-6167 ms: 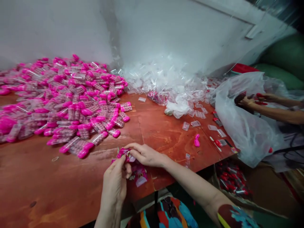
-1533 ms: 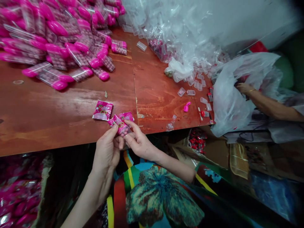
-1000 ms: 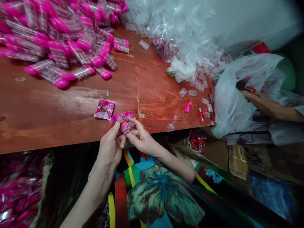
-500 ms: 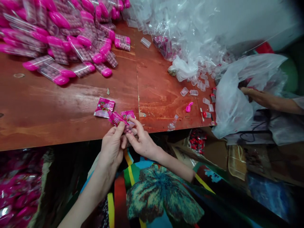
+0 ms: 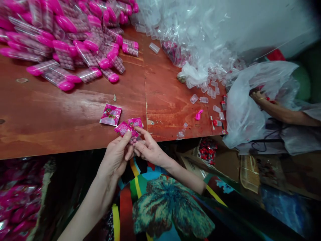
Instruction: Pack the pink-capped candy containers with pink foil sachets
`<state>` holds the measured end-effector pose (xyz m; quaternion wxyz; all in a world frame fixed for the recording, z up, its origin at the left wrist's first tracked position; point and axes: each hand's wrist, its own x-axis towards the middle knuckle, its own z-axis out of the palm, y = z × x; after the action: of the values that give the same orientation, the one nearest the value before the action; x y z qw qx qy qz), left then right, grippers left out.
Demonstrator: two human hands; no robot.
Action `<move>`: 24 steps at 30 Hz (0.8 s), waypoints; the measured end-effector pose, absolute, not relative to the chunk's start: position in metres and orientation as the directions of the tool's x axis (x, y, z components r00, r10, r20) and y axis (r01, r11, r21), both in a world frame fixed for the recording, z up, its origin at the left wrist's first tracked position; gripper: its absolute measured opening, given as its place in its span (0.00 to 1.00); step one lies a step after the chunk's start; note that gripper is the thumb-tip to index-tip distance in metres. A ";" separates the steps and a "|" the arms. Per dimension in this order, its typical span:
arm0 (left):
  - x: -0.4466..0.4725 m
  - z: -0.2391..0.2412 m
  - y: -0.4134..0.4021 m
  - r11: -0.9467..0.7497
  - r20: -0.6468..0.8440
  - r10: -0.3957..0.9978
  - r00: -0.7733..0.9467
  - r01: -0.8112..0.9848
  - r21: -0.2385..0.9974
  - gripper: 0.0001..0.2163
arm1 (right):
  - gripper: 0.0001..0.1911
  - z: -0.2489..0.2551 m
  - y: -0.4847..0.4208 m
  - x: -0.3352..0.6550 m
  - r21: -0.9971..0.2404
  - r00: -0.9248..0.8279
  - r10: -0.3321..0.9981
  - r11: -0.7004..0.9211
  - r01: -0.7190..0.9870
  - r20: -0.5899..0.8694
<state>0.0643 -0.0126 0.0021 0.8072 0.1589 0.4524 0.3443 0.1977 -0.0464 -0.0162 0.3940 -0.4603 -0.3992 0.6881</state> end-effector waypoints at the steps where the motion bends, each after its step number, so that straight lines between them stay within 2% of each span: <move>1: 0.066 0.003 -0.014 0.706 -0.624 0.706 0.334 -0.395 0.588 0.18 | 0.32 -0.017 -0.046 0.198 -0.918 -0.246 0.916 -0.361 -0.164 -0.316; 5: 0.070 0.007 -0.017 0.672 -0.630 0.738 0.242 -0.357 0.649 0.19 | 0.31 -0.021 -0.041 0.196 -0.934 -0.194 0.945 -0.299 -0.193 -0.263; 11: 0.065 0.012 -0.010 0.660 -0.589 0.750 0.302 -0.405 0.633 0.16 | 0.32 -0.018 -0.037 0.205 -0.888 -0.302 0.900 -0.391 -0.242 -0.314; 18: 0.068 0.015 -0.014 0.604 -0.569 0.794 0.214 -0.383 0.699 0.16 | 0.32 -0.026 -0.041 0.206 -0.930 -0.329 0.925 -0.278 -0.239 -0.192; 24: 0.075 0.020 -0.015 0.564 -0.547 0.821 0.163 -0.376 0.735 0.16 | 0.32 -0.032 -0.037 0.200 -0.931 -0.292 0.938 -0.264 -0.251 -0.187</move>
<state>0.0751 -0.0147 0.0200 0.7294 0.2225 0.5002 0.4102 0.1998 -0.0374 -0.0323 0.4351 -0.4060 -0.4229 0.6834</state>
